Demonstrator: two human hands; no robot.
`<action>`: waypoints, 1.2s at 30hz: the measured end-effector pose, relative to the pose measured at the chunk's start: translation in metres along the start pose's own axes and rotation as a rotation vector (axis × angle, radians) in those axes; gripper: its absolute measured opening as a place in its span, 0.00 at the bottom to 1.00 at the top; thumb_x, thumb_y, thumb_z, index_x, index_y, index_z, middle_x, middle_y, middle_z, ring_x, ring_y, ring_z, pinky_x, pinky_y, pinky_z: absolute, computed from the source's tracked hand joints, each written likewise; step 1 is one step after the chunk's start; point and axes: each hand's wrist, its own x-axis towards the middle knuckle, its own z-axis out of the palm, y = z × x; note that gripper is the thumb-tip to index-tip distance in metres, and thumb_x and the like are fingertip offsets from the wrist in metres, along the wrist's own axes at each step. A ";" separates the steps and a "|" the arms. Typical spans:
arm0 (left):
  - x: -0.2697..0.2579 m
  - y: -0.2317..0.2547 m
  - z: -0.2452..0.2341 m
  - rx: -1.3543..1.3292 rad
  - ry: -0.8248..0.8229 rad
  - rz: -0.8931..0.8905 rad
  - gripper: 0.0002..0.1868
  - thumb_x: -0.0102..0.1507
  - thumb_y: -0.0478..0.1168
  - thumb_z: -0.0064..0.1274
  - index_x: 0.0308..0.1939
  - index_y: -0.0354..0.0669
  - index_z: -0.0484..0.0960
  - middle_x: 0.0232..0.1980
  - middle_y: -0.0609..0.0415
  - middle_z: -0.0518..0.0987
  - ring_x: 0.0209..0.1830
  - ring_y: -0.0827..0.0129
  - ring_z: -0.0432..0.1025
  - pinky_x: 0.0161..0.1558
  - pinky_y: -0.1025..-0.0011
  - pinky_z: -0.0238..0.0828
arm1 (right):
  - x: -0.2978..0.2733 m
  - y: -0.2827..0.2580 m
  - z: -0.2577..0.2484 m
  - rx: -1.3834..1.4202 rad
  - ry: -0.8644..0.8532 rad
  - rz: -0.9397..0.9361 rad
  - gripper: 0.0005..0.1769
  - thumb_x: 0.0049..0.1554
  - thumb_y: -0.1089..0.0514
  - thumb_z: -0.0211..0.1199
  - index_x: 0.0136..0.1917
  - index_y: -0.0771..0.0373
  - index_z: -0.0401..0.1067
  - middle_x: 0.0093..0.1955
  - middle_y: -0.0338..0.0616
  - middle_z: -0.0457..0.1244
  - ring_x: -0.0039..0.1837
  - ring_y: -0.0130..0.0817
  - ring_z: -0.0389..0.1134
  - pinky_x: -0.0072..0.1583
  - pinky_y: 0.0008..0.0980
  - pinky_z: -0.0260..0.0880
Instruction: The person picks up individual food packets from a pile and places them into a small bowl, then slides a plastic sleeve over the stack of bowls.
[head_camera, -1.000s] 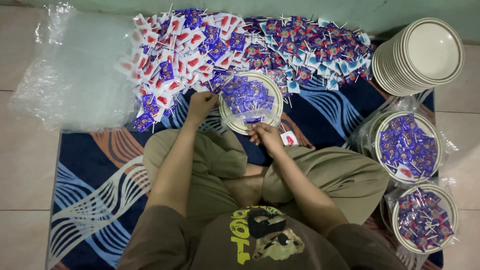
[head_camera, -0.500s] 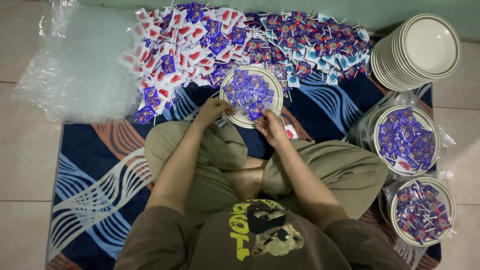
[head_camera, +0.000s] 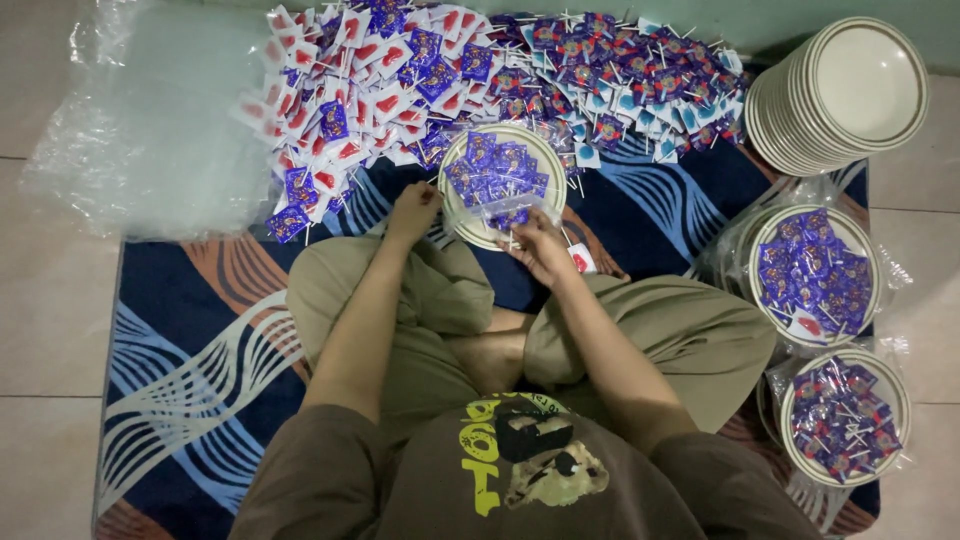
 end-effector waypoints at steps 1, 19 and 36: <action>-0.001 0.000 0.003 0.001 0.001 -0.002 0.15 0.66 0.46 0.50 0.46 0.38 0.83 0.50 0.38 0.80 0.55 0.43 0.74 0.55 0.51 0.72 | -0.006 -0.004 0.011 0.001 -0.001 0.002 0.34 0.58 0.66 0.63 0.73 0.63 0.52 0.56 0.41 0.49 0.56 0.35 0.63 0.61 0.49 0.79; -0.013 0.025 -0.002 0.015 -0.058 -0.019 0.14 0.63 0.44 0.52 0.47 0.39 0.83 0.51 0.38 0.78 0.58 0.40 0.73 0.58 0.48 0.70 | 0.025 0.024 0.036 -0.095 0.305 -0.115 0.20 0.52 0.67 0.66 0.57 0.70 0.65 0.44 0.57 0.65 0.41 0.50 0.75 0.43 0.45 0.81; 0.045 -0.012 -0.002 0.098 0.456 0.436 0.12 0.54 0.31 0.56 0.42 0.42 0.78 0.46 0.45 0.68 0.48 0.42 0.71 0.52 0.53 0.71 | -0.014 -0.002 0.060 0.101 0.194 -0.088 0.26 0.55 0.71 0.65 0.61 0.69 0.55 0.53 0.56 0.61 0.57 0.55 0.73 0.60 0.52 0.77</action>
